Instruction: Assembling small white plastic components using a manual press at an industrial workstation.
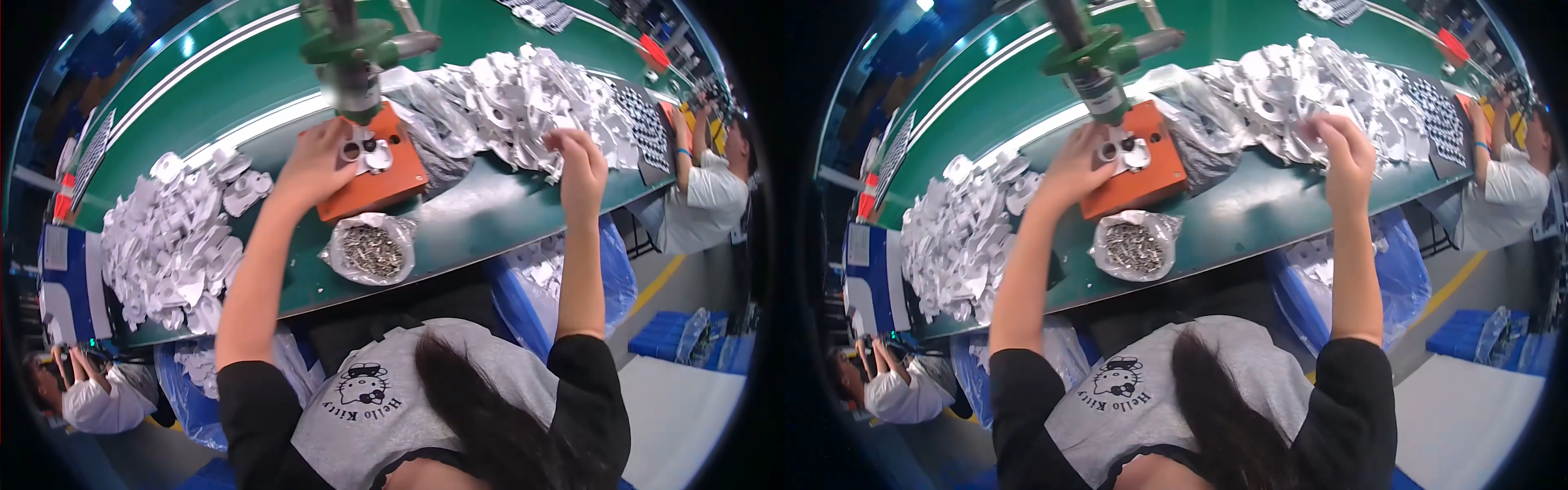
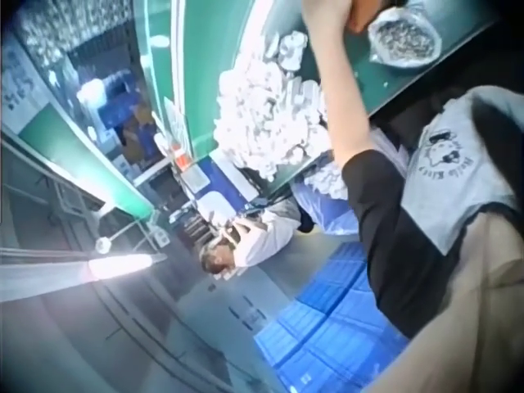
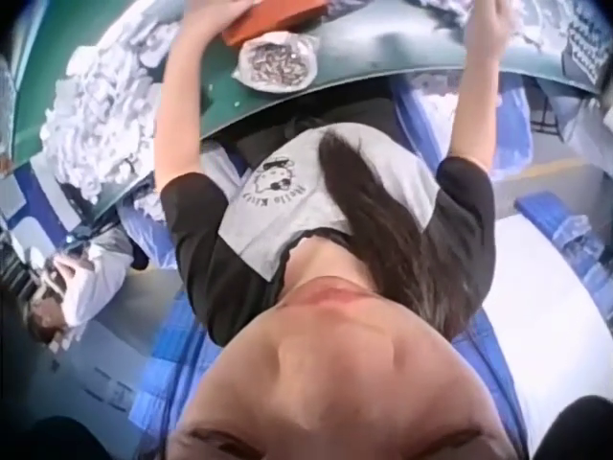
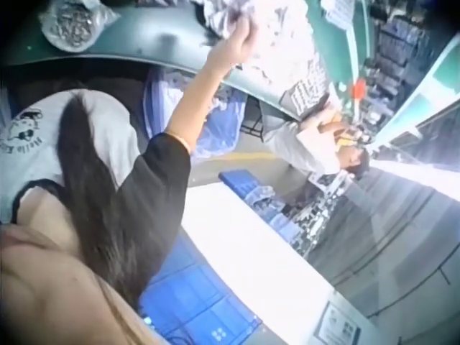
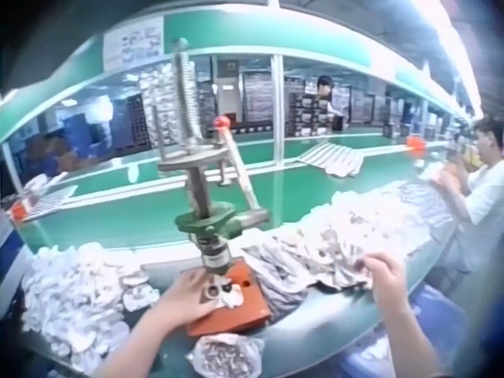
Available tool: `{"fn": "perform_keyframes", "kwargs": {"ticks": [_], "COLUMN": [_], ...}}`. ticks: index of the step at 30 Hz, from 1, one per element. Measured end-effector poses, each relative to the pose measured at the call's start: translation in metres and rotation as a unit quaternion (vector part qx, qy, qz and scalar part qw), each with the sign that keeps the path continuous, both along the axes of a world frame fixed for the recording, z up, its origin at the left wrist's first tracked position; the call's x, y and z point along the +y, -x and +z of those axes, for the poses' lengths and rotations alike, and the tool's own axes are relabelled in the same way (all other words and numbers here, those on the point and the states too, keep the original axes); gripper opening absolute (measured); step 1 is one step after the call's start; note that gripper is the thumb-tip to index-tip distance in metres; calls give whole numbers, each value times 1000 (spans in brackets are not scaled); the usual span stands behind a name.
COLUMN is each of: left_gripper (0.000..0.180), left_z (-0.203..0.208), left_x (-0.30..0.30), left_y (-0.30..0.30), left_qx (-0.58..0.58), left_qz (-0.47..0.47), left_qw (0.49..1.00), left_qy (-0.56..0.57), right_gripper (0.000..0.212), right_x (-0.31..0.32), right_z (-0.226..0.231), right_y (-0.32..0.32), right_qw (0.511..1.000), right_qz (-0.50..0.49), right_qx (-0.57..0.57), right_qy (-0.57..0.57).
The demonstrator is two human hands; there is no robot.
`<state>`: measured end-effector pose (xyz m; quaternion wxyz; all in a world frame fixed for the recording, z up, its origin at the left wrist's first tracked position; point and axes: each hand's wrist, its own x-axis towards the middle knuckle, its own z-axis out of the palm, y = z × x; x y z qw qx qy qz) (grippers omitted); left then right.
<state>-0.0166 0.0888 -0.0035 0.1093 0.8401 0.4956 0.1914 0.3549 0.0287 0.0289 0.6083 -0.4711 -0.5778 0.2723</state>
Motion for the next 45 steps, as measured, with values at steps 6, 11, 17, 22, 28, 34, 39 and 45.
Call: {"fn": "perform_keyframes", "kwargs": {"ticks": [6, 11, 17, 22, 28, 34, 39, 45], "left_gripper": [61, 56, 57, 63, 66, 56, 52, 60], "left_z": [20, 26, -16, -11, -21, -7, -4, -15], "left_x": [4, -25, -8, 45, 35, 4, 20, 36], "left_y": [23, 50, 99, 72, 93, 150, 157, 164], "left_qx": [-56, -121, -187, -434, -357, 287, 205, 87], "left_qz": [29, 109, 211, 264, 296, 299, 268, 322], "left_qw": [997, 984, 958, 857, 886, 910, 939, 940], "left_qy": [49, 77, -60, 86, 31, -13, 61, 72], "right_gripper": [19, 37, 42, 26, 22, 23, 24, 20], "right_x": [-53, -47, -25, -27, -27, -27, -17, -22], "right_z": [-63, -100, -109, -117, -118, -110, -116, -102], "right_y": [-94, -108, -100, -112, -110, -111, -134, -135], "right_qw": [960, 896, 835, 835, 886, 884, 925, 967], "right_qz": [-232, -325, -363, -362, -344, -370, -320, -247], "right_qx": [-140, -295, -411, -411, -310, -281, -197, 46], "right_qy": [74, 69, 47, 49, 40, 39, 50, 44]}}
